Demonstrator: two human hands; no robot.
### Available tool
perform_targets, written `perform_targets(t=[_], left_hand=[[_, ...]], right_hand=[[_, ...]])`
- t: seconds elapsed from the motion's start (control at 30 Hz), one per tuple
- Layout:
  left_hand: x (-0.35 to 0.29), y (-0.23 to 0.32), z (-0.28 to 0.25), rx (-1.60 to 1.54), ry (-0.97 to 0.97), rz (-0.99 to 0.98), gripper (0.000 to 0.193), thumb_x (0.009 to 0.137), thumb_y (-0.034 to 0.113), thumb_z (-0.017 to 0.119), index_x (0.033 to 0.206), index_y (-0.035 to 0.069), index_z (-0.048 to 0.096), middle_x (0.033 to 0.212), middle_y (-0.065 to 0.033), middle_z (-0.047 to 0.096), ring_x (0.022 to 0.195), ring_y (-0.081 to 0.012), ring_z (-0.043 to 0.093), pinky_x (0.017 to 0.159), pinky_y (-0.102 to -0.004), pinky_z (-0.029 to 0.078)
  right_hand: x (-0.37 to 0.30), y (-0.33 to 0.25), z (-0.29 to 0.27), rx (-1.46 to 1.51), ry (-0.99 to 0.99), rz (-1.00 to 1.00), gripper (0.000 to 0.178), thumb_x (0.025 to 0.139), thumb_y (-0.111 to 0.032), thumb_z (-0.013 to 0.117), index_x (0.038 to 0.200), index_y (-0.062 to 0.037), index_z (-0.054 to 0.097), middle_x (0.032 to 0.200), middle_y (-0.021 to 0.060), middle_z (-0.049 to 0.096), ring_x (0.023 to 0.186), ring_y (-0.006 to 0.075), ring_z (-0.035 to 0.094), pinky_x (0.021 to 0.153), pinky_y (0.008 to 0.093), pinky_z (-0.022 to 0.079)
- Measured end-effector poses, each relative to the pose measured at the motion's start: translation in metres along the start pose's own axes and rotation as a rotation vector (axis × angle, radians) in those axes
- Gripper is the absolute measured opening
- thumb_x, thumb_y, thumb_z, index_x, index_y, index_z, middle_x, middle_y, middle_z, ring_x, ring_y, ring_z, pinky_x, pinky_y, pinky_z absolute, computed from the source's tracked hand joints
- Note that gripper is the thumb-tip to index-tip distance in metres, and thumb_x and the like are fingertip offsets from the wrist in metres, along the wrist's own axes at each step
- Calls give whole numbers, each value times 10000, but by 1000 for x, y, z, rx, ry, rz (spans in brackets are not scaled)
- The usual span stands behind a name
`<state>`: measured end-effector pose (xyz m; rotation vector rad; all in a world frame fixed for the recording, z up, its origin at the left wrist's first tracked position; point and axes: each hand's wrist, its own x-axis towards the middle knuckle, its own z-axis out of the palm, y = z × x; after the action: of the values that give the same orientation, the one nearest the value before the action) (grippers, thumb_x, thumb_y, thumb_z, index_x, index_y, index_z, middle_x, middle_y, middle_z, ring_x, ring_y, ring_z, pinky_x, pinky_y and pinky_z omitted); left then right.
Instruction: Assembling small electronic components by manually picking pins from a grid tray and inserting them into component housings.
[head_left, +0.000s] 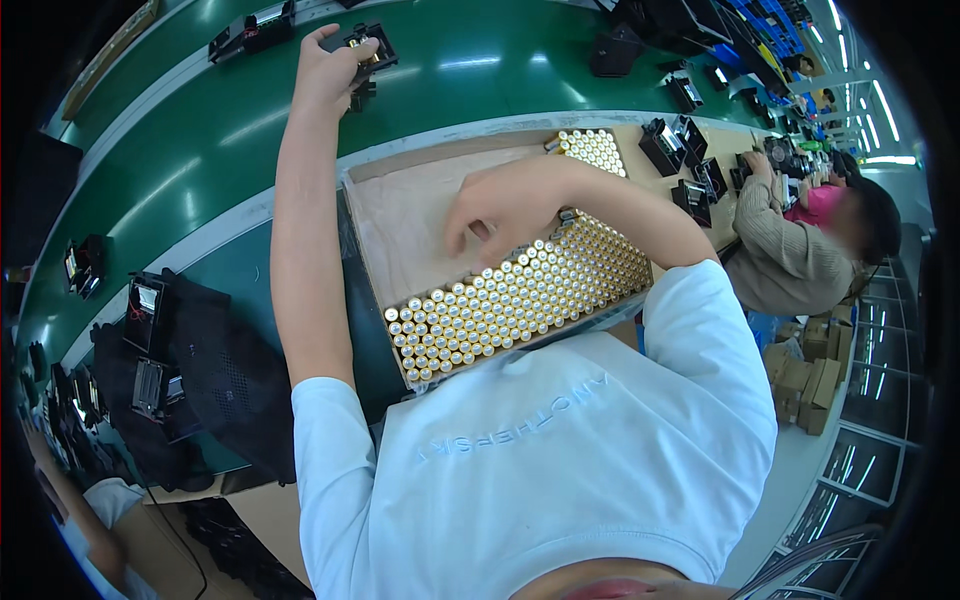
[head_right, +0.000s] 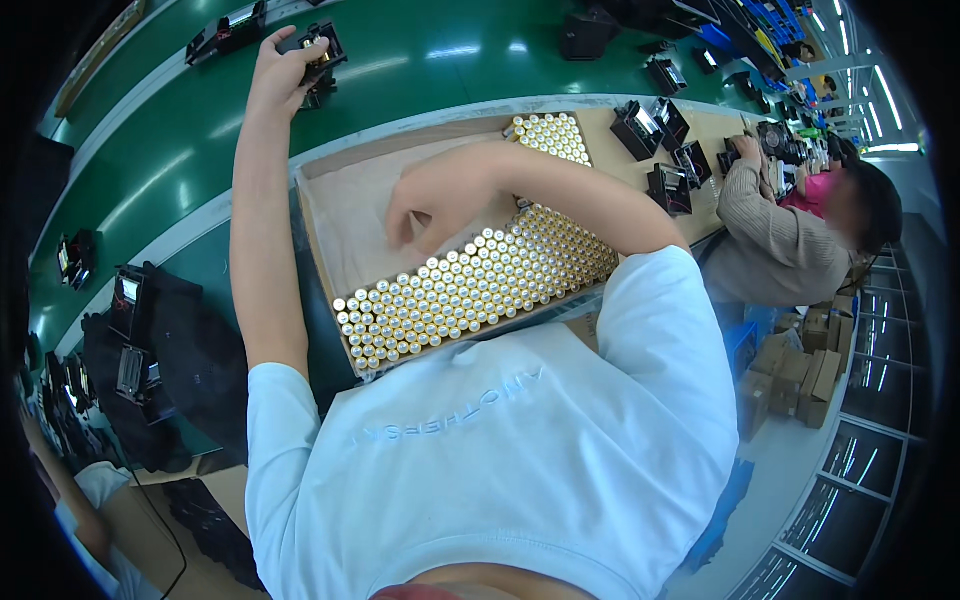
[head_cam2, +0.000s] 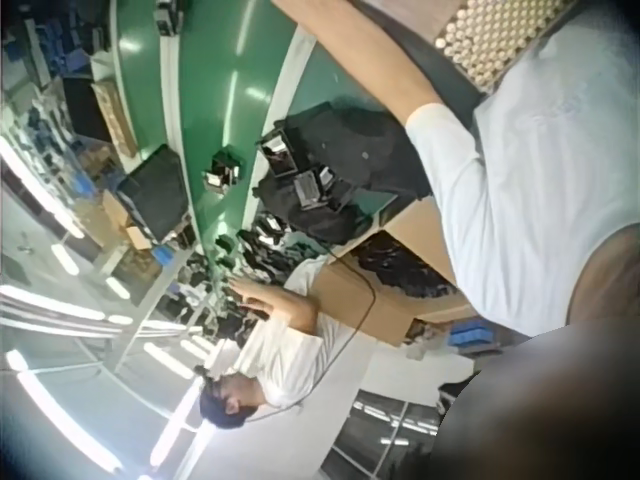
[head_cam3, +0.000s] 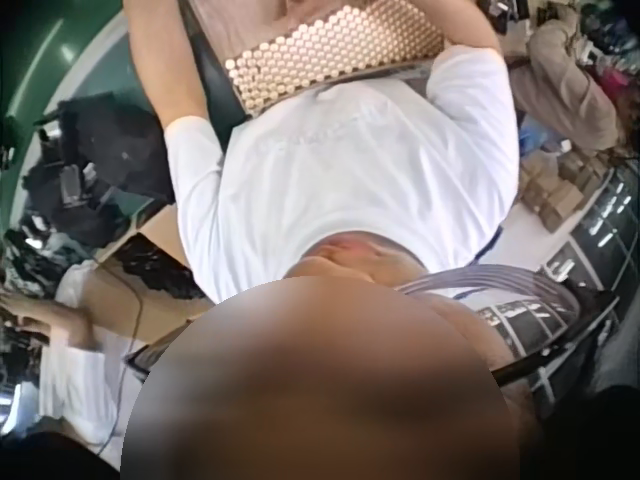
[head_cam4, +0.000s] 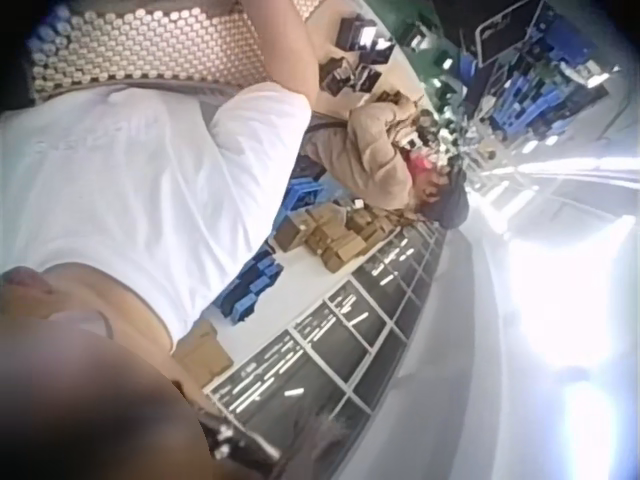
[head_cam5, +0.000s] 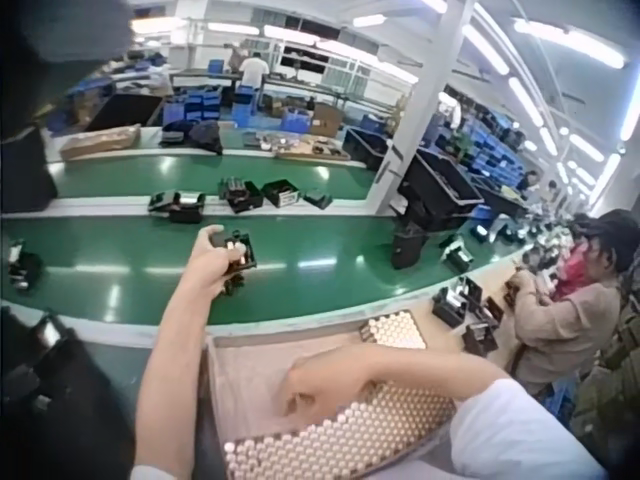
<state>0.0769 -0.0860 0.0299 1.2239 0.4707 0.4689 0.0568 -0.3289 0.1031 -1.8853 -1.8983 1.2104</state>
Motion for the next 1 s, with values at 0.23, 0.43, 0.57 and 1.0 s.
perform_targets(t=[0.23,0.43,0.57,1.0], left_hand=[[-1,5,-1,20,-12,-28,637,782,-18,731,1321,18,393,1185,-262,498,981,-326,606,799,-403,562],[-1,9,-3,-34,7,-56,586,803,-28,668,1312,17,381,1151,-262,502,929,-320,620,741,-384,564],[-8,18,-2,-43,24,-83,572,804,-30,643,1312,15,382,1145,-257,508,931,-313,615,723,-368,559],[-10,11,8,170,-12,17,508,813,-19,607,1288,18,434,1156,-236,527,944,-305,606,737,-381,562]], right_hand=[[4,38,8,193,-246,-30,241,852,-203,679,1016,-31,718,891,57,724,719,174,638,654,309,511],[8,51,22,414,-115,-47,222,848,-163,684,1015,-22,723,851,56,725,683,149,630,624,264,502],[7,23,-23,133,199,-71,186,808,-59,690,982,0,717,804,59,724,651,118,618,614,237,495],[91,90,-94,-791,1102,-66,227,912,-252,624,943,-62,743,992,87,667,913,282,574,850,348,482]])
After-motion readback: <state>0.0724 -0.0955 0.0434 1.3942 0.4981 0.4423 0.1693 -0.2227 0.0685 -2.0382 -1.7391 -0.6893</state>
